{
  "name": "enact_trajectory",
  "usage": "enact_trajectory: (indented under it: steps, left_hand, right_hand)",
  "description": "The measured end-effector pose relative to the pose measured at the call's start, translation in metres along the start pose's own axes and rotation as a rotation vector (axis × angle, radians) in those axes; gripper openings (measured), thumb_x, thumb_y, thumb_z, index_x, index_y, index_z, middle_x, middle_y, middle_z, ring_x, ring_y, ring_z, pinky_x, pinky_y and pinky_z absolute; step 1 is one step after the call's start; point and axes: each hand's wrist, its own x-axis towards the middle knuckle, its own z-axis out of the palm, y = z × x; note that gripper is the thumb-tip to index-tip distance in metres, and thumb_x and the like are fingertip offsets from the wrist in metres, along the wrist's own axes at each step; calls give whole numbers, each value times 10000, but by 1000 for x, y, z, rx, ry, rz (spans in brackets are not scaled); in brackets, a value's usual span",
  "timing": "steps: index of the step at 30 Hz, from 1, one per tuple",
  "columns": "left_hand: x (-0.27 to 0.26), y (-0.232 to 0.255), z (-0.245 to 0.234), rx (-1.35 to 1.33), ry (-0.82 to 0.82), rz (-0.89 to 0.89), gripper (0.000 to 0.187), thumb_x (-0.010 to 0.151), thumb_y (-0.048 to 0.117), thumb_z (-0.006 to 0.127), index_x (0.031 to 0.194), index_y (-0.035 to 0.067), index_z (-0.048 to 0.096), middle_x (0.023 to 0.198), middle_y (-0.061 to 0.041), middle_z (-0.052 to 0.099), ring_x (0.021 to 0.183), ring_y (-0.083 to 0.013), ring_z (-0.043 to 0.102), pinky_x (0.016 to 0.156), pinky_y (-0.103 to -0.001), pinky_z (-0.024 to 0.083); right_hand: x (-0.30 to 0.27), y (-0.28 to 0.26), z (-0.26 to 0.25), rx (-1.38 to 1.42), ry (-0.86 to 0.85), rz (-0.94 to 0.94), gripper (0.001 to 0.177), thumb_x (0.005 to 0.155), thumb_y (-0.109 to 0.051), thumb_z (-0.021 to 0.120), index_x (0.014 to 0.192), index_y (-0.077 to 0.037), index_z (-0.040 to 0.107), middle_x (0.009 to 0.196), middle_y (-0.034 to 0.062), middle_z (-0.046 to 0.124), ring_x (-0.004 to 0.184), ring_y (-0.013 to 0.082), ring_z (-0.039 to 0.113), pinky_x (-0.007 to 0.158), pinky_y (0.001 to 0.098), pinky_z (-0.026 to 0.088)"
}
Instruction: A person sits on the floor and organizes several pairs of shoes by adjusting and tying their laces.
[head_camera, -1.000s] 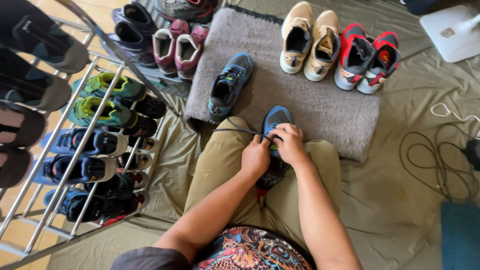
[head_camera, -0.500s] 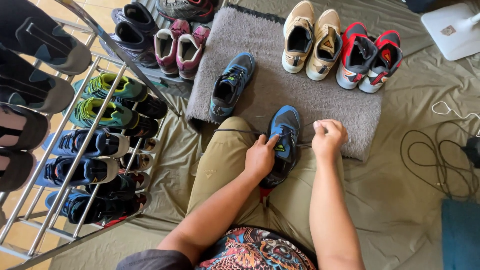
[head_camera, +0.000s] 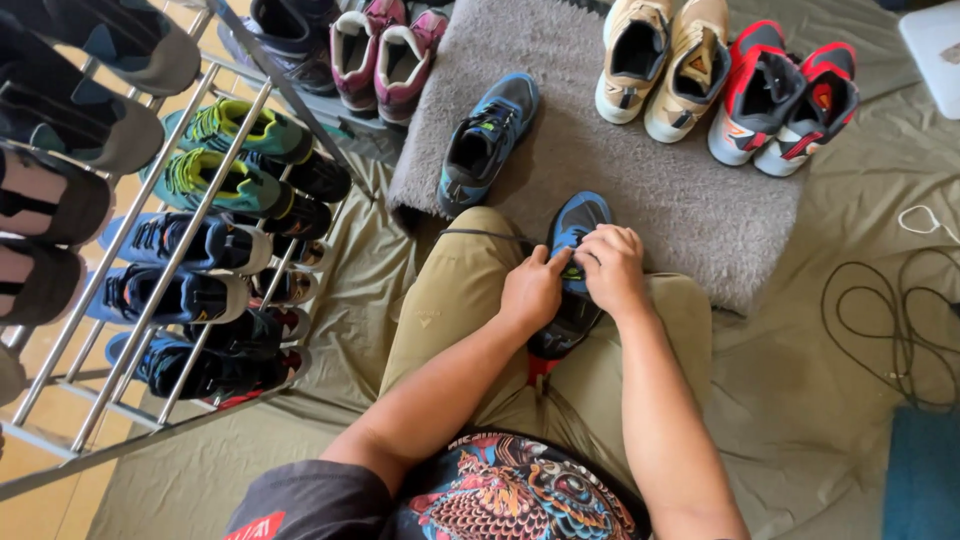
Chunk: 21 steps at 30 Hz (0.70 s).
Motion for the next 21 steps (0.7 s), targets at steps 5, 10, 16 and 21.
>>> enact_trajectory:
  steps: [5,10,16,21]
  left_hand:
    - [1,7,-9,-1,27,66,471,844,179,630,1311,234,628,961,-34,533,737,-293,692,567,-402,586]
    - [2,15,-19,41,78,176,475,831,193,650,1304,229,633,958,-30,545,754,-260,689,581,-377,587]
    - [1,12,-22,-14,46,225,443,843,152,623,1280,211,661,958,-32,557,756,-267,690,595,-369,585]
    - [-1,2,-8,-17,28,161,459,848,135,609,1303,183,644,939,-50,551,708,-291,678,574,-400,575]
  right_hand:
    - [1,7,-1,-68,135,-46,176,926,-241,741,829,-173,612,1023,-42,632,1176,195,605,1111,425,335]
    - [6,30,-32,-145,469,83,188,1035,-186,612,855,-171,555,1036,-18,588,1114,233,624,985,421,388]
    - [4,20,-40,35,492,122,121,916,-8,701,965,-95,633,1020,63,593,1017,317,624,937,401,467]
    - [-4,-5,-31,124,-48,-24,199,799,-108,824,972,-201,793,1193,51,666,1268,339,578,1086,474,412]
